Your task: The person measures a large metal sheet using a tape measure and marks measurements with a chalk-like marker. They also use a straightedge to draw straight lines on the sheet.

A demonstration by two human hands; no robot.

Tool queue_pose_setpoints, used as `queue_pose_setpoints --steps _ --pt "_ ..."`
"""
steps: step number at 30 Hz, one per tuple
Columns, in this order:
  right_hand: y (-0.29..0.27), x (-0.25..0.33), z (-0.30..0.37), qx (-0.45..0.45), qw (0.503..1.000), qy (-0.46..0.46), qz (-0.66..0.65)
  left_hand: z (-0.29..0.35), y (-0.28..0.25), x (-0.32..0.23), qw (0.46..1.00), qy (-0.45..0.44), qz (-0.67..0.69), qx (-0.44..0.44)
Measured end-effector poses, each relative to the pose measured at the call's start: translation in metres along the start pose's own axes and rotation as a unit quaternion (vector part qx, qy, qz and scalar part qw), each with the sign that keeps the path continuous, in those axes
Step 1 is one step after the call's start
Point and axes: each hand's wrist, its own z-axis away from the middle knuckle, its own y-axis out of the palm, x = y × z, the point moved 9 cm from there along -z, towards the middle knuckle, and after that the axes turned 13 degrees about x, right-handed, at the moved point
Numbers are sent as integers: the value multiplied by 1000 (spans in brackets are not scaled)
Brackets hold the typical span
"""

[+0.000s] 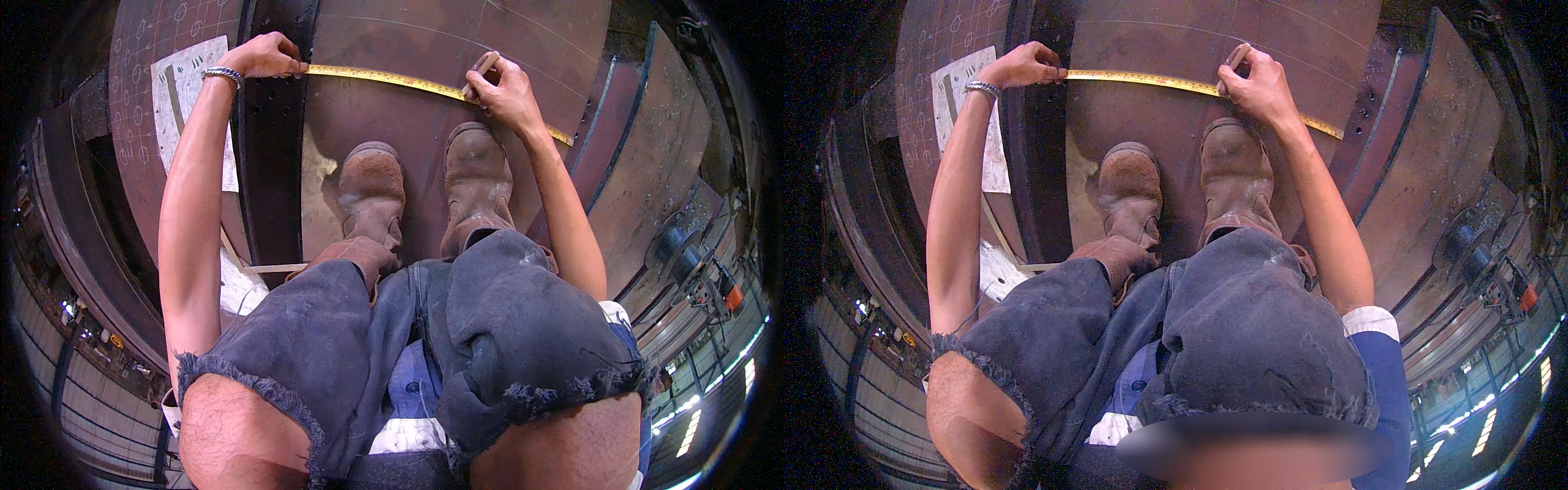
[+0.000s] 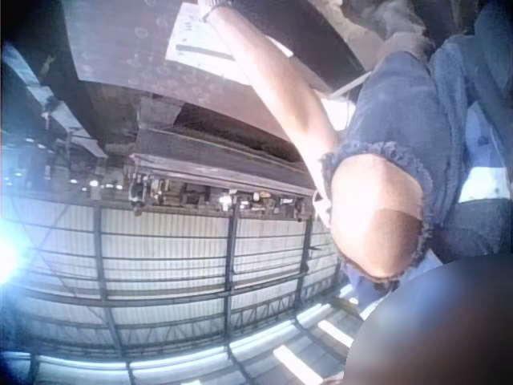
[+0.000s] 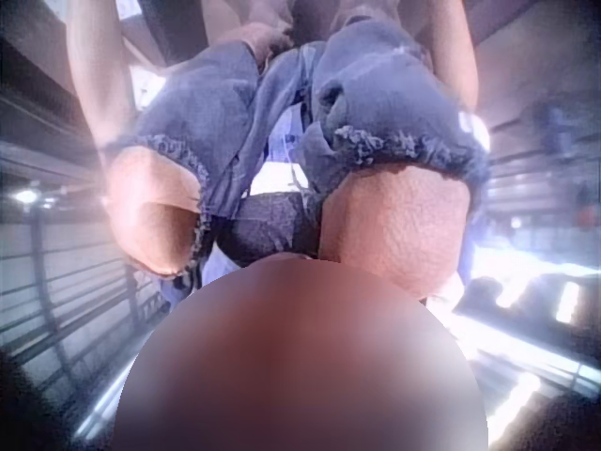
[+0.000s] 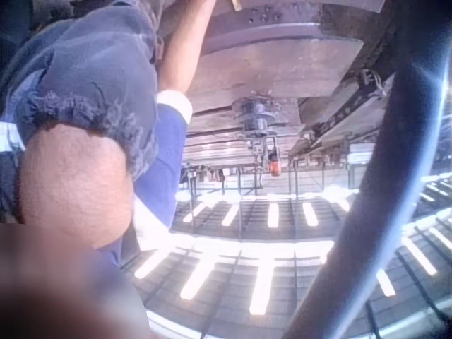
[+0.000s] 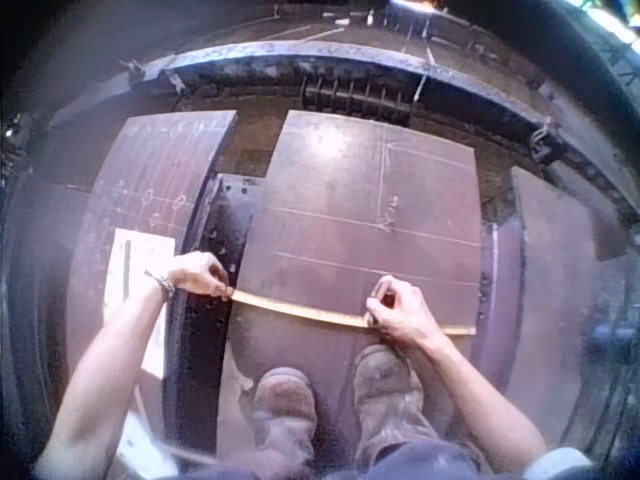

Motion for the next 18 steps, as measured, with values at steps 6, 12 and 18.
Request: queue_pose_setpoints --steps 6,12,18 --pt "0 -5 -2 -8 1000 -24 -8 -8 3 6 999 20 18 23" --pt "1 -3 0 -9 1000 -5 -8 -9 5 5 998 41 30 38" --pt "-1 -9 -7 -9 999 -39 11 1 0 -3 1000 1 -15 3"
